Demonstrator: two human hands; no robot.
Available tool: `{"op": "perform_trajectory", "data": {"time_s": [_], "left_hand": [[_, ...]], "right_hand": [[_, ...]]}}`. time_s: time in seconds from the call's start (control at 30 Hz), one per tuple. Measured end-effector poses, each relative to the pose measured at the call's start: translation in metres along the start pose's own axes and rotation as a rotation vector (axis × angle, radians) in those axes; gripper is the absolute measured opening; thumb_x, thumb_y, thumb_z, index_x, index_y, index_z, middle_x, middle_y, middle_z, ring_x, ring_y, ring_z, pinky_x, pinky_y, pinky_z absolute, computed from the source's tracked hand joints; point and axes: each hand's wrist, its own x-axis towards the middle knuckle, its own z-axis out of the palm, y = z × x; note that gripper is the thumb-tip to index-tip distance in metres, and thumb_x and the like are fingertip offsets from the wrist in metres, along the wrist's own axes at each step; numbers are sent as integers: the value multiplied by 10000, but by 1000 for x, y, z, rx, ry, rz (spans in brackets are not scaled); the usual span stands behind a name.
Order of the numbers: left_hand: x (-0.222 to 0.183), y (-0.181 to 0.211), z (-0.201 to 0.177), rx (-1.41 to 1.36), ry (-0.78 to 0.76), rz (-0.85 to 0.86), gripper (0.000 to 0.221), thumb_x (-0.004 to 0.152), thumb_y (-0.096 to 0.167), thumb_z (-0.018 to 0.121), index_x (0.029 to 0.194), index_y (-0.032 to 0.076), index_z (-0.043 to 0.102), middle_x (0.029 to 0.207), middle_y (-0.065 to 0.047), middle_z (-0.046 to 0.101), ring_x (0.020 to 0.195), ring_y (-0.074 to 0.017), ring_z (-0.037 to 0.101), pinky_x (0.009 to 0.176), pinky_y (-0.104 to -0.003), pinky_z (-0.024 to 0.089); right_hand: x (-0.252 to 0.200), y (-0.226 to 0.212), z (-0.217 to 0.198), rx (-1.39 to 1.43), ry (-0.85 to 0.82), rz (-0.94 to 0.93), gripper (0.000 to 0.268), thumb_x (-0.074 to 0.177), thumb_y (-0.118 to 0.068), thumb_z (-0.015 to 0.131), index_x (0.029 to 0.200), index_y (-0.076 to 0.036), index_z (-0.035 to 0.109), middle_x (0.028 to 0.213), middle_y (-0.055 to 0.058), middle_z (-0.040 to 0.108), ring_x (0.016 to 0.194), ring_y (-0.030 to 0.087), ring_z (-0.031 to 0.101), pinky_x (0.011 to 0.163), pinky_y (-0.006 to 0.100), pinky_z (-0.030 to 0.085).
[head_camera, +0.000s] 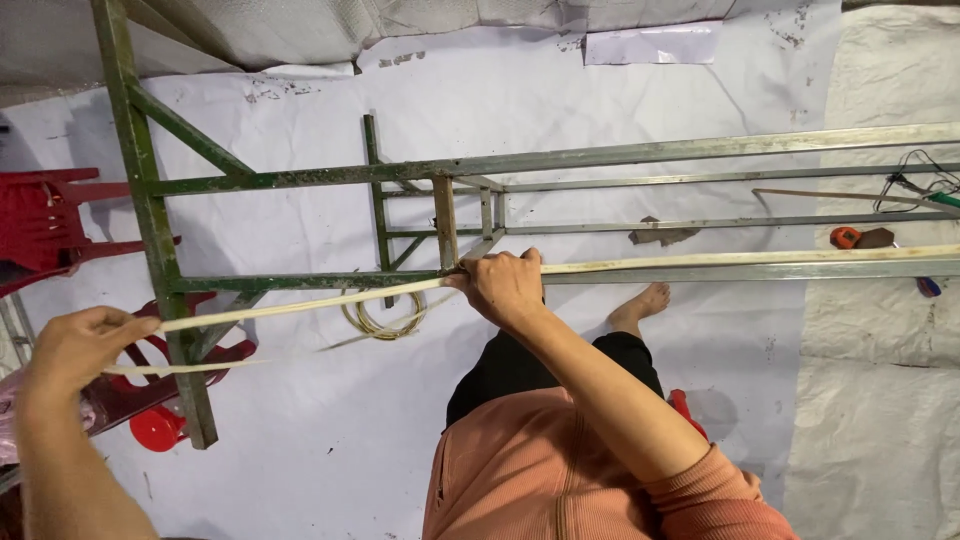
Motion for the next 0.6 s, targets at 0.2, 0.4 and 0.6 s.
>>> {"op": "perform_trajectory", "data": {"time_s": [0.2, 0.4, 0.6], "left_hand": [[5, 25, 55, -203, 246, 156, 357, 1068, 299, 803, 1085, -52, 741, 799, -121, 672, 614, -186, 537, 525, -305, 404], [-36, 117, 134, -40, 538, 495, 219, 977, 375, 865, 977, 176, 773, 727, -24, 704, 735, -293, 687, 725, -377, 506], [-108, 241, 198, -129, 248, 914, 294, 745, 416, 866, 920, 213, 747, 1006, 6, 653, 994, -272, 624, 828, -446, 505]], "right_hand": [[0, 1, 2, -15, 50, -8, 439, 956, -617, 590, 902, -224, 779, 620, 36, 714, 522, 228, 592, 794, 438, 354], [-2, 4, -2, 2, -30, -26, 391, 971, -569, 562, 1143, -284, 767, 914, 46, 788, 933, 268, 746, 841, 514, 436], [4, 13, 17, -45, 11, -46, 416, 978, -592, 525, 1141, -295, 767, 885, 20, 783, 895, 250, 749, 826, 505, 430]]}}
